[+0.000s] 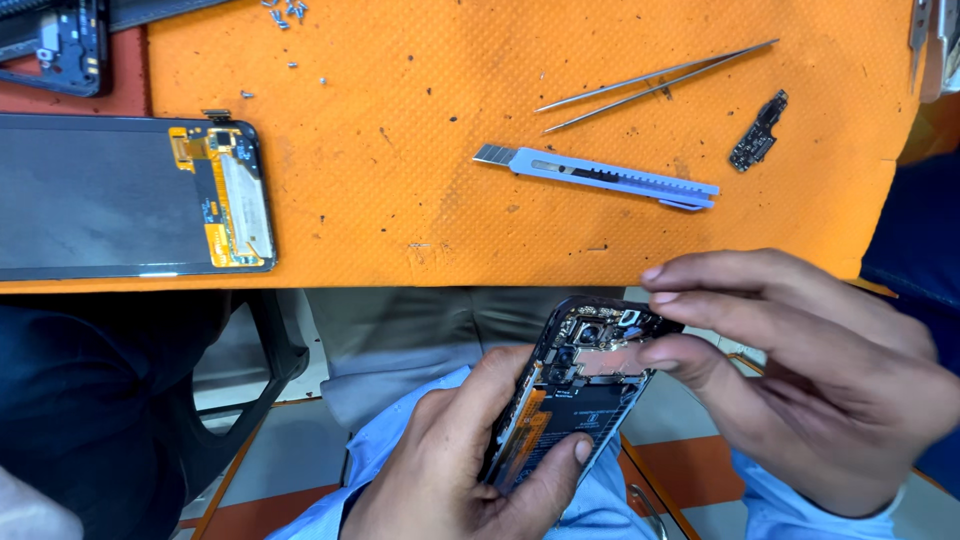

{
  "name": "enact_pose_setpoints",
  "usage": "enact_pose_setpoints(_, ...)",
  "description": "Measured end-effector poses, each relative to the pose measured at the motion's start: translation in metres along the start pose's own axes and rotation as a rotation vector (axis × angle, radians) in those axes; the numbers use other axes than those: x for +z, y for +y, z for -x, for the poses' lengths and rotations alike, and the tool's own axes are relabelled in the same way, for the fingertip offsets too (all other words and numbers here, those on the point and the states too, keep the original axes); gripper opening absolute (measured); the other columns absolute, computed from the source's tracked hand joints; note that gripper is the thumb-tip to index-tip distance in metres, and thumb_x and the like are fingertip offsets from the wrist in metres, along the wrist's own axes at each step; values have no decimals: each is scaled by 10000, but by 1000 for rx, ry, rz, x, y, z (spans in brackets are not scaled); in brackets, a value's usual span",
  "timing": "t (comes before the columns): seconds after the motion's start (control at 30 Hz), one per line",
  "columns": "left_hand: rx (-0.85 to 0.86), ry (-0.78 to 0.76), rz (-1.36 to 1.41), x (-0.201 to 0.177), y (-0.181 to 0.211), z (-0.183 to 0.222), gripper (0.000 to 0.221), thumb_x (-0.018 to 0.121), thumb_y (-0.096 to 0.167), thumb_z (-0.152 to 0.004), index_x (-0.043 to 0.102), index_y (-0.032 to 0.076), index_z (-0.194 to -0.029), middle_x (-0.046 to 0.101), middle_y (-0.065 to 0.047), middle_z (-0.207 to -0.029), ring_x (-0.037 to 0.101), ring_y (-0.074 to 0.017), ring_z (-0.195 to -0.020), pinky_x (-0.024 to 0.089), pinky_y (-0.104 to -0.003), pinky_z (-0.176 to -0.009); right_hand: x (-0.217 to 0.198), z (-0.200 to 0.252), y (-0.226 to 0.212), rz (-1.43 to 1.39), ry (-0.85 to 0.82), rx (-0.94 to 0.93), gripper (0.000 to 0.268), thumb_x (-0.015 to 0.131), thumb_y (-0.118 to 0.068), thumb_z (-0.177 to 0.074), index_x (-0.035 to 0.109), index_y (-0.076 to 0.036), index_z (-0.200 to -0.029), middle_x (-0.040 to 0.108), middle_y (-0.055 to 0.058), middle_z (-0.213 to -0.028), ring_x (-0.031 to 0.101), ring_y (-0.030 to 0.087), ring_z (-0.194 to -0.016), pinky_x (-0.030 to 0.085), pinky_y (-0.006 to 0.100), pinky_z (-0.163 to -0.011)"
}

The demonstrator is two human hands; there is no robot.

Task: The person disassembles a phone by removing internal components, handles a replacement screen and battery, and attempts to reassemble the device using a cable at a repair bench.

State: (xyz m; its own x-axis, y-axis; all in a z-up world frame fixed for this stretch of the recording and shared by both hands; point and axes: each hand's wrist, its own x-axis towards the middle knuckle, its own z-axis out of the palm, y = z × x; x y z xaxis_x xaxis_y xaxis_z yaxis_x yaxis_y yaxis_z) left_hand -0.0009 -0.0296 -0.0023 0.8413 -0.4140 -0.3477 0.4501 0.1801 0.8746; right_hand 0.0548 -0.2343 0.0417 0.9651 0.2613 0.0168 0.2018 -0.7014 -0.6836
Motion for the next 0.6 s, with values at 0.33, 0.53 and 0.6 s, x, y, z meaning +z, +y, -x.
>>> enact_pose_setpoints(0.33, -40, -31, -44, 1, -1, 3, 440, 703, 56, -920, 554, 31, -1332, 787, -125, -1002, 816, -180, -970, 588, -289, -846, -10, -7, 4, -61, -96, -9, 177, 765, 60, -852, 693, 50, -1014, 730, 180, -987, 782, 235, -916, 655, 301, -809)
enact_pose_setpoints(0.53, 62, -27, -93, 0, -3, 3, 460, 685, 32, -924, 527, 13, -1355, 774, -157, -1036, 812, -248, -1012, 591, -321, -863, -22, -16, 9, 44, -328, -28, 184, 758, 20, -846, 719, 26, -1025, 763, 148, -973, 789, 216, -876, 622, 301, -763)
enact_pose_setpoints(0.6, 51, -35, -102, -1, -3, 2, 470, 684, 38, -921, 520, 16, -1360, 770, -160, -1038, 817, -262, -999, 597, -321, -848, -23, -18, 10, -11, -364, 23, 185, 748, -21, -874, 721, 8, -1055, 765, 119, -970, 739, 199, -876, 628, 278, -754)
